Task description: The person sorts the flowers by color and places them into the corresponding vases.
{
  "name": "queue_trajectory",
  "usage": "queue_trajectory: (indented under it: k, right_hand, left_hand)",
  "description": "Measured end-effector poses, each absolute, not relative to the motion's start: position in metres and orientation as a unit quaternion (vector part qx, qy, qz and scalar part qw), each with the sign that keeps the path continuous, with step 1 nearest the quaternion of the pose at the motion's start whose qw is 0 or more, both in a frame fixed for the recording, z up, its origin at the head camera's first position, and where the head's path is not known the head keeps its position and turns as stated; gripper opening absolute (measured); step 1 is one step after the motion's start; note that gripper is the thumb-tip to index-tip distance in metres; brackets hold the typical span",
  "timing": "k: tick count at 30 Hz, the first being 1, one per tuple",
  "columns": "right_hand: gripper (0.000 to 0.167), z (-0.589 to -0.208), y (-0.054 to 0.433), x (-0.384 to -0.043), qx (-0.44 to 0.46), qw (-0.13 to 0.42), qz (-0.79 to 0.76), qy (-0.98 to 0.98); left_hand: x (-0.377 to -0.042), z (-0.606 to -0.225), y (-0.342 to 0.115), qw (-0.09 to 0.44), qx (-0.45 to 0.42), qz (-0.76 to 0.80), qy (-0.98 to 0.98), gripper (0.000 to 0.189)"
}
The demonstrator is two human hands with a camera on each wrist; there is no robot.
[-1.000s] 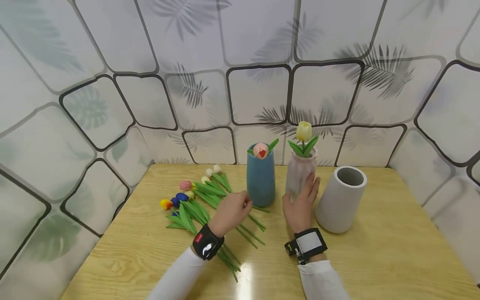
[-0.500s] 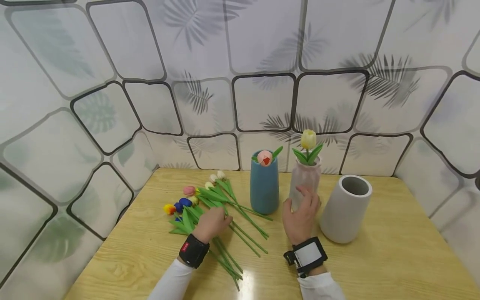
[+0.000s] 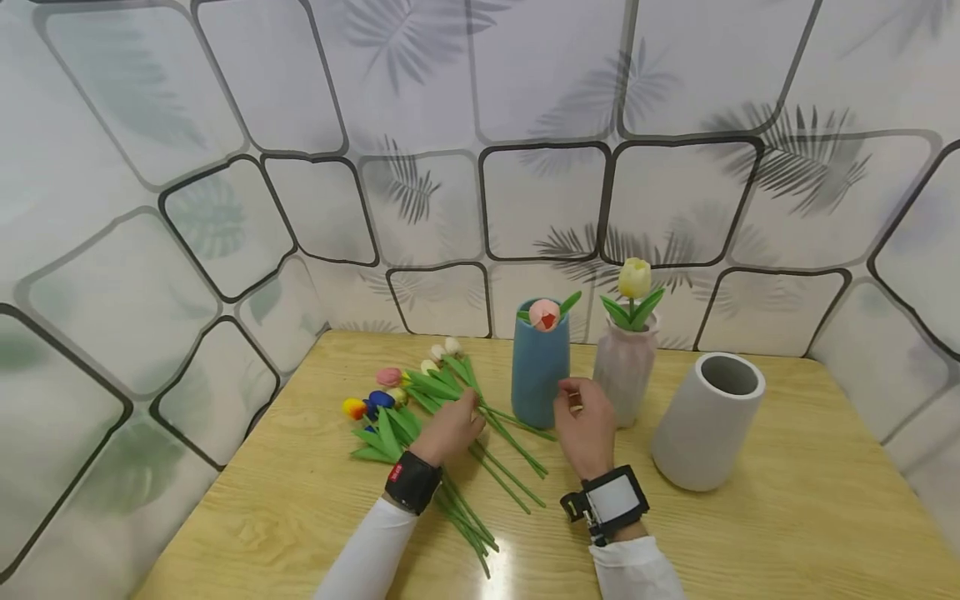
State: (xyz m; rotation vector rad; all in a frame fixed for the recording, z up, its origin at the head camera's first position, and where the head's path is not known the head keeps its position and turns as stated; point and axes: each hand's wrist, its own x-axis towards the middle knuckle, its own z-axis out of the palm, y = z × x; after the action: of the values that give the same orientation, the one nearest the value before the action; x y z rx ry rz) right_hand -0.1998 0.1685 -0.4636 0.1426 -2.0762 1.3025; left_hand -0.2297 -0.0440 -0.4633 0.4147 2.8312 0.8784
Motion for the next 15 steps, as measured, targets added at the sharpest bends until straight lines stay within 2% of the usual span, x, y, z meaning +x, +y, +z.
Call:
queue_trajectory:
  k: [5,8,15]
  right_hand:
    - [0.014,-0.461,0.172,-0.197,0.057,0.308,0.5,-0.807]
    - [0.015,-0.458,0.176,-0.196,0.045,0.308,0.497,-0.81]
    - [0.013,-0.455,0.183,-0.196,0.033,0.318,0.487,-0.813]
  left_hand:
    - [-0.24,-0.471,-0.028,0.091,0.156,0.289,0.94,0.028]
    - [-0.241,-0.471,-0.025,0.059,0.153,0.289,0.943,0.023]
    - [-0.234,-0.472,-0.028,-0.022,0.117,0.341,0.933,0.053]
